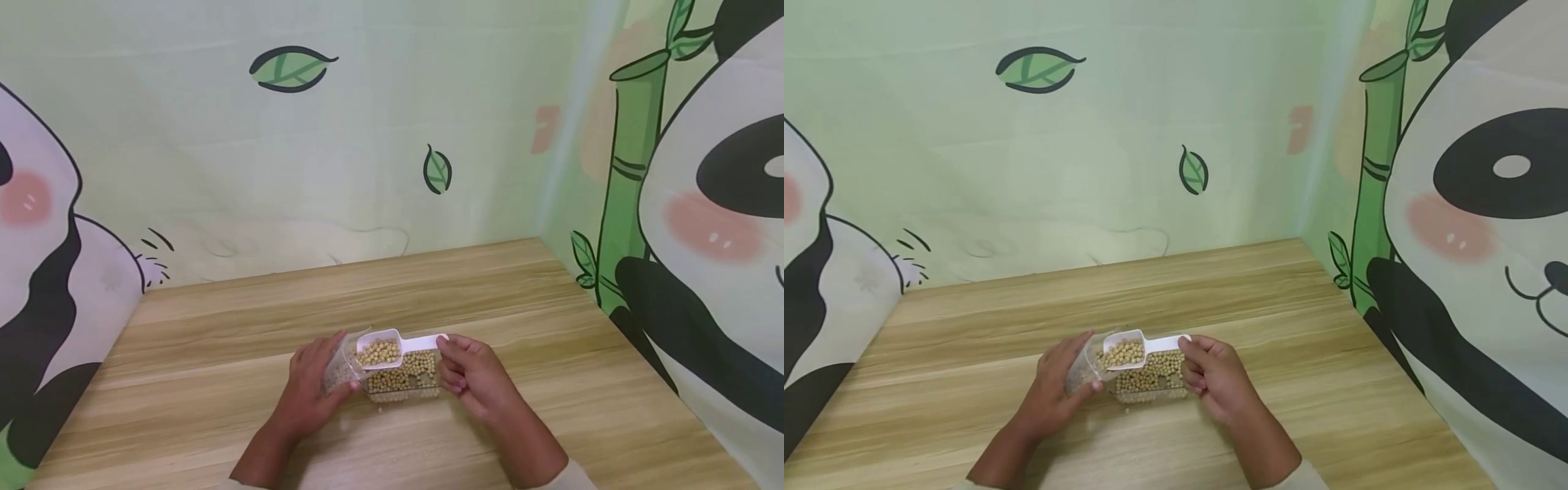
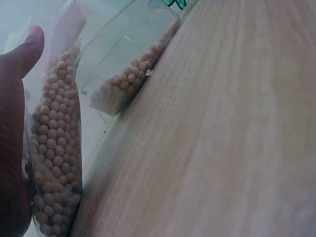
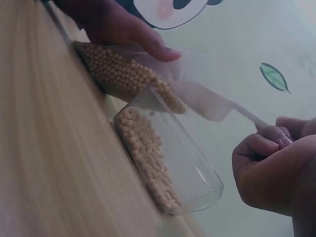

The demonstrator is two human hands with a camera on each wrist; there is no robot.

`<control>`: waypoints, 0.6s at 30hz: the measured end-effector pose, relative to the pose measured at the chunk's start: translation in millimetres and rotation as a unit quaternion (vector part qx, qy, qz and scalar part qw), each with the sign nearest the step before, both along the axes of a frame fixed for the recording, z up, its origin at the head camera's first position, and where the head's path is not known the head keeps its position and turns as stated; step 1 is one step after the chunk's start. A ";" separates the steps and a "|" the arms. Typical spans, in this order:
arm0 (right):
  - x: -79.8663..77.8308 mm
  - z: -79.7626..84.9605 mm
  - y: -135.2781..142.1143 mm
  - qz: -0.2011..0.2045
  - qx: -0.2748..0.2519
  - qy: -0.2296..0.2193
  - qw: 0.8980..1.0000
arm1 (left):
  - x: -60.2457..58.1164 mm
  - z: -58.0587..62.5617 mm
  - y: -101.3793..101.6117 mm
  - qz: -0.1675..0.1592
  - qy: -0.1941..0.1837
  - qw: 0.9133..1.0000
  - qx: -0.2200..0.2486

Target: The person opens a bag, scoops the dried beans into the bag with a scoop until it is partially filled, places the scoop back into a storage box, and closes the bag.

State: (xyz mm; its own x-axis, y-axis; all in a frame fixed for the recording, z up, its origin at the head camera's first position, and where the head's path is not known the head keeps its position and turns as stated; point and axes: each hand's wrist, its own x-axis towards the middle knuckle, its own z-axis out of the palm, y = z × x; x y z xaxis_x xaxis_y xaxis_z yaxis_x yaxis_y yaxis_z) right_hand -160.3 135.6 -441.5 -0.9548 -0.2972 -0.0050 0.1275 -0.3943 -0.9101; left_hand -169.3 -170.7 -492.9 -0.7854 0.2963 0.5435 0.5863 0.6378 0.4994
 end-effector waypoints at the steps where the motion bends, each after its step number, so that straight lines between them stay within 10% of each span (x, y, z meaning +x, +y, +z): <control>1: 1.3 0.0 -1.9 -0.008 0.015 0.018 1.000 | 0.0 -0.1 0.0 0.000 0.002 1.000 -0.001; 11: 11.5 2.8 -14.7 -0.089 0.165 0.151 0.971 | 0.1 -0.6 -0.1 0.000 0.008 1.000 0.005; 18: 12.3 -0.9 -11.6 -0.118 0.168 0.235 0.950 | 0.0 -0.3 -0.2 -0.001 0.008 1.000 0.008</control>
State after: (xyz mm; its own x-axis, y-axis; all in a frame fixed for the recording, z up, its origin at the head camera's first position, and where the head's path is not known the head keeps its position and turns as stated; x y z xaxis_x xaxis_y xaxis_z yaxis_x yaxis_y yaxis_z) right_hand -148.0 124.0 -442.5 -0.9146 -0.1313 0.3824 -0.3807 -0.0389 -0.9239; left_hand -169.3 -170.9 -493.1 -0.7756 0.2893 0.5611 0.5959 0.6288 0.4995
